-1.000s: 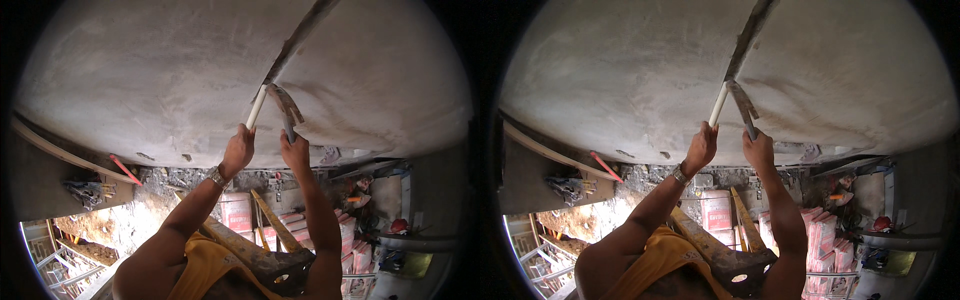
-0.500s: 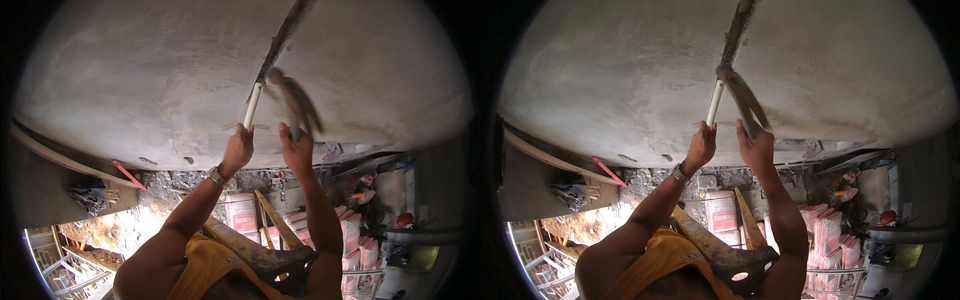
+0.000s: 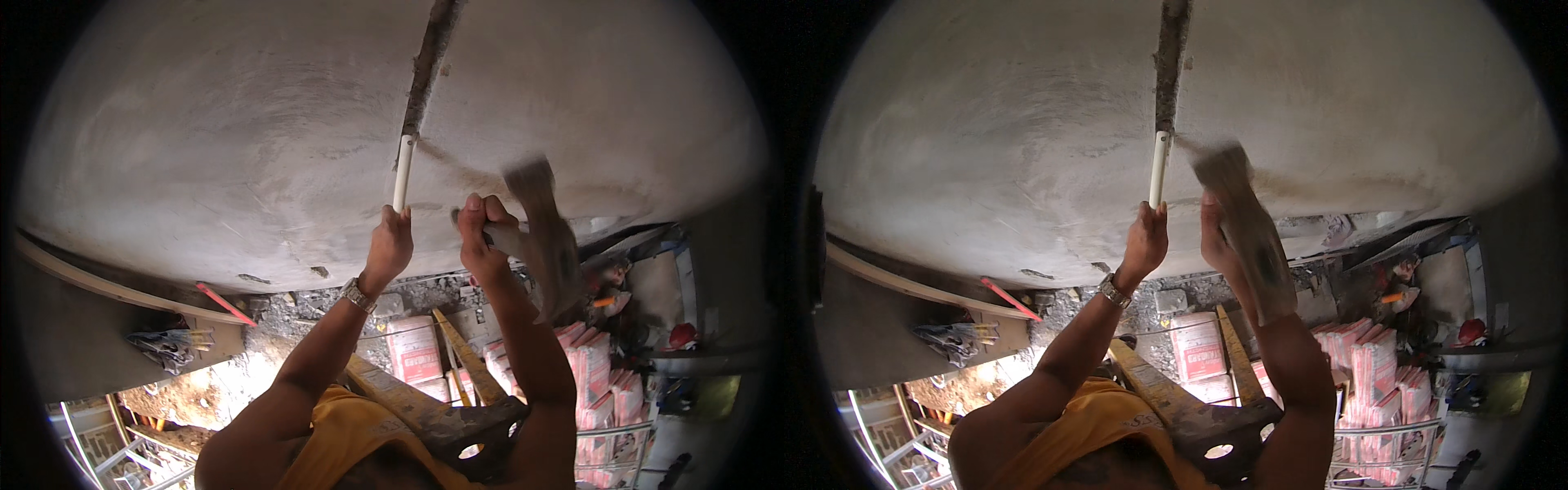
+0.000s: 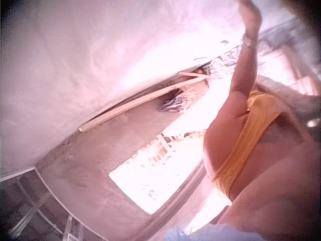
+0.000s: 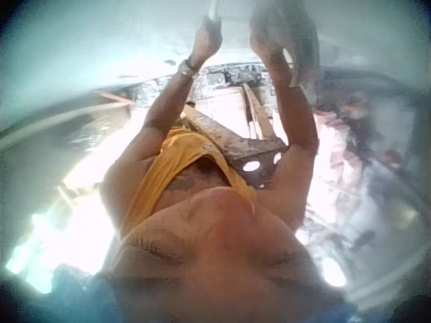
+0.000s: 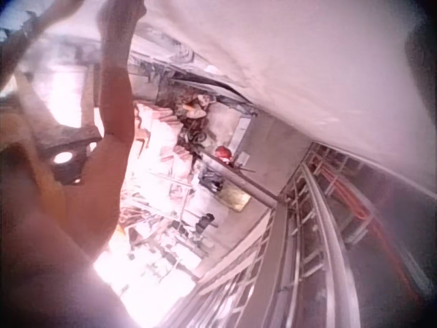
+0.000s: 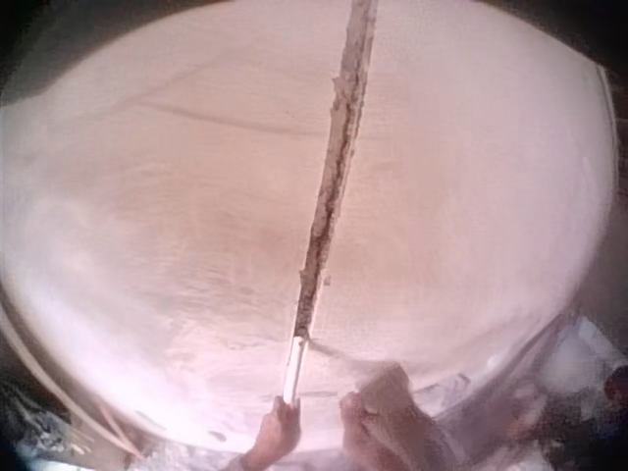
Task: The person hammers a white PVC conduit into a pre-cut groove in a concrete ceiling. They repeatedly tap the conduit with a hammer to seat it flush against the ceiling surface.
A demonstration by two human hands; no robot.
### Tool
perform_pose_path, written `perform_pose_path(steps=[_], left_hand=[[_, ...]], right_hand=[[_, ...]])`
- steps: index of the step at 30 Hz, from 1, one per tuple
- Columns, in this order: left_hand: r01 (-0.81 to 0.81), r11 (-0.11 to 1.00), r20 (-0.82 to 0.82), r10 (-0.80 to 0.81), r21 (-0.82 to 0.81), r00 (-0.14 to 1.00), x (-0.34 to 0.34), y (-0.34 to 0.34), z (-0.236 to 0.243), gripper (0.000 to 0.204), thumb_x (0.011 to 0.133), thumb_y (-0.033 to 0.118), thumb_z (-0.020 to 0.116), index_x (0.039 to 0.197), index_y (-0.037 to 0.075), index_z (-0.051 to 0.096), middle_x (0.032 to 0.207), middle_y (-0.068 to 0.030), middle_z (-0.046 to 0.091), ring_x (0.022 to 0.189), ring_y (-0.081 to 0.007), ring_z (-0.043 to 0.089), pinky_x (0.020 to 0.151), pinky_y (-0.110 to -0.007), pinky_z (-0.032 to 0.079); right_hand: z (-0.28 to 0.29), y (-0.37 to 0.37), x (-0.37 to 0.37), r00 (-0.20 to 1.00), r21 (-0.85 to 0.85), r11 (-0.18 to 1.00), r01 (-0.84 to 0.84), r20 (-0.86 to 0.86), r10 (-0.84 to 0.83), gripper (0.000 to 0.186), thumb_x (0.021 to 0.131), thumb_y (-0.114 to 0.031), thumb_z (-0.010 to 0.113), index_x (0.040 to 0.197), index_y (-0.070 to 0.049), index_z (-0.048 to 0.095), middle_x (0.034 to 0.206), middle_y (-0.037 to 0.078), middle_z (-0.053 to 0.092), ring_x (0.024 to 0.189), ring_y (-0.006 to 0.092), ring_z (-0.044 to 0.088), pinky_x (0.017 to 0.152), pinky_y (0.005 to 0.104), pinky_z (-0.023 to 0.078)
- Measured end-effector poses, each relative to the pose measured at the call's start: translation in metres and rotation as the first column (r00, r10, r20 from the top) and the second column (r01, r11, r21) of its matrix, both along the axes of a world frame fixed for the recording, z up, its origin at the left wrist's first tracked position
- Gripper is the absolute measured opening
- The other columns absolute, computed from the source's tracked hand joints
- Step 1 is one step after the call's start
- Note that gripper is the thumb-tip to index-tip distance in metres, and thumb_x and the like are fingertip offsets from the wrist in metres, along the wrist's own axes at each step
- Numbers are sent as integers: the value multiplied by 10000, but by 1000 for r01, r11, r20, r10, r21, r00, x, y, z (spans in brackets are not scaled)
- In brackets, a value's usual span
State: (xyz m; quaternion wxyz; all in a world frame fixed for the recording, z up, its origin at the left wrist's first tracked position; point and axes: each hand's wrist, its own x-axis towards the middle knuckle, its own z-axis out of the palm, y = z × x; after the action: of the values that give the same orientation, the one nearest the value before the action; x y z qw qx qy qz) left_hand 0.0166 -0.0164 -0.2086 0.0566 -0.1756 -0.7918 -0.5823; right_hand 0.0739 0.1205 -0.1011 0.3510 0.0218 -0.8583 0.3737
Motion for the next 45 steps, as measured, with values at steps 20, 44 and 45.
perform_pose_path(steps=[20, 44, 45], left_hand=[[55, 894, -114, -117, -444, 987, -4, -80, -98, 228, 970, 265, 537, 1013, 65, 437, 777, -231, 613, 652, -460, 589, 523, -538, 461], [-56, 970, 5, 58, -237, 998, -21, -26, -11, 281, 1011, 328, 443, 944, 59, 397, 659, -244, 585, 637, -497, 563, 518, -567, 415], [-50, 974, -17, 48, -219, 999, -24, -21, -15, 281, 1011, 330, 443, 948, 61, 394, 658, -245, 585, 634, -499, 562, 518, -569, 414]], right_hand=[[-20, 27, 30, 917, -101, 993, 66, 399, -21, 452, 927, -399, 613, 730, 7, 589, 508, 127, 526, 481, 217, 560, 495, 373, 421], [-40, 29, -8, 877, 62, 993, 96, 467, -114, 159, 898, -148, 598, 778, -44, 591, 617, 107, 561, 546, 210, 535, 515, 296, 405], [-55, 38, -17, 756, 199, 973, 116, 618, -216, 155, 886, -173, 605, 828, -34, 639, 627, 171, 607, 551, 286, 592, 531, 318, 441]])
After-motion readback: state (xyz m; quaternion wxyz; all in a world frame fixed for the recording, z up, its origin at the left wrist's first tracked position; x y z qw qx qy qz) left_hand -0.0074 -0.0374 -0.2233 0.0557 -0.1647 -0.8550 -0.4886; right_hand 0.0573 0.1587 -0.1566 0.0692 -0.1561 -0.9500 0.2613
